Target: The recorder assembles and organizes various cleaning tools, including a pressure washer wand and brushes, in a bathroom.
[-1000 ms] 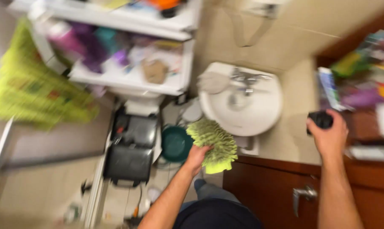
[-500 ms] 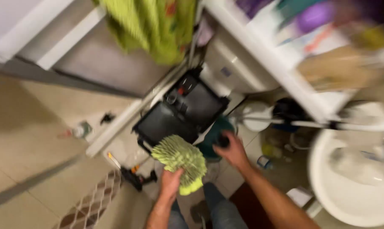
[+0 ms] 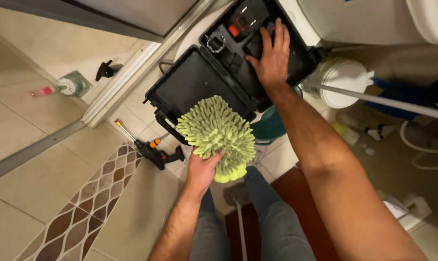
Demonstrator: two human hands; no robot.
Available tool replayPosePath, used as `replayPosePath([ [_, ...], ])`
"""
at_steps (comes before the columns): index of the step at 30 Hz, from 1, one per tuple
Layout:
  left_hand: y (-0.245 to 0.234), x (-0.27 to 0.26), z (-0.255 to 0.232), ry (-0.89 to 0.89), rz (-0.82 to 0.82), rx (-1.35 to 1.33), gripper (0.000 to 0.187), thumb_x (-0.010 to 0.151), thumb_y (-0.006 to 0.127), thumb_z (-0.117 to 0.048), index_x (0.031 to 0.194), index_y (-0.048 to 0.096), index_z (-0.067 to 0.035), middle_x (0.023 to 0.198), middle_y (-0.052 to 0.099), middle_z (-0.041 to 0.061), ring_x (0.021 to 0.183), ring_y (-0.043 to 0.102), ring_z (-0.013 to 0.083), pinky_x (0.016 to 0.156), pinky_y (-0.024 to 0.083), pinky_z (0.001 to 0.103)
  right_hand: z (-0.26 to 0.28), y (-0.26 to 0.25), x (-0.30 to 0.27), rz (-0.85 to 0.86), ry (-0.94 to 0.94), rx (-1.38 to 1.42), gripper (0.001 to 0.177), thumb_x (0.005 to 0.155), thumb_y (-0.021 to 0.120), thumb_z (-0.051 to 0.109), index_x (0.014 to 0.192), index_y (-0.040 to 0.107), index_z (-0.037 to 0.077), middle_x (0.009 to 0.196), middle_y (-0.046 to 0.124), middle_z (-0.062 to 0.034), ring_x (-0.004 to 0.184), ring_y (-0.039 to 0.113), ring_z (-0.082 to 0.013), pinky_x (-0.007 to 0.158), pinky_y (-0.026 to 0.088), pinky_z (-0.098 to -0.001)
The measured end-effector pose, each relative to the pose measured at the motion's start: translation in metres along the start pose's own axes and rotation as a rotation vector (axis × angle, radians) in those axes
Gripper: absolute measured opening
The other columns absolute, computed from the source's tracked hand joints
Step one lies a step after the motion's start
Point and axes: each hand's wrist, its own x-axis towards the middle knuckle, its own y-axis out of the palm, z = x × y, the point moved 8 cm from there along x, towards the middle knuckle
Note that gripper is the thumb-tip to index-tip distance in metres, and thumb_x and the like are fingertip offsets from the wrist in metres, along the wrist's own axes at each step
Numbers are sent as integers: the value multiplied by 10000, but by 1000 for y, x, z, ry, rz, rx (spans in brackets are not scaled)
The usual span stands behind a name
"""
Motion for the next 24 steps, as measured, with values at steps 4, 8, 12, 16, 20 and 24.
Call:
replayPosePath([
  [4,3,2,15,-36,15,-22,389,869,671,51,1258,657,55,1182,727,109,1066,691,213,925,548,353,12,-21,-32,-142,-14,44,699,872,875,253,1448,536,48,1649,243,-234,1492,277,-449,1207,346,-512],
  [8,26,41,4,-42,13,-114,570,800,667,62,1350,556,-43,1273,680,29,1167,654,176,999,516,332,-45,17,-102,162,641,999,409,1068,683,350,1312,629,26,1295,661,-160,1139,656,-255,1008,545,-387],
  [12,53,82,19,56,118,29,538,846,706,-3,1371,593,36,1288,703,115,1181,670,255,1005,535,385,3,-30,-140,527,991,1429,520,905,684,279,1384,589,102,1298,685,-87,1154,681,-217,990,560,-381],
  [16,84,104,-57,171,-46,507,566,822,804,-122,1323,573,3,1254,716,156,1170,699,284,974,530,384,-50,-62,-80,323,371,615,644,882,809,108,1456,521,55,1305,616,-137,1212,578,-240,1049,481,-374],
  [20,106,125,-82,267,-64,561,774,825,793,-253,1441,410,18,1272,672,210,1145,685,342,936,546,398,-53,-82,-22,152,171,662,570,967,769,114,1477,525,47,1380,637,-121,1283,607,-239,1110,490,-382],
  [24,93,133,-65,317,-127,688,538,902,775,-334,1312,626,-19,1208,741,184,1144,712,318,954,557,395,-36,-98,-8,-132,-56,106,571,1012,847,128,1496,551,58,1551,528,-192,1438,484,-387,1228,399,-475],
])
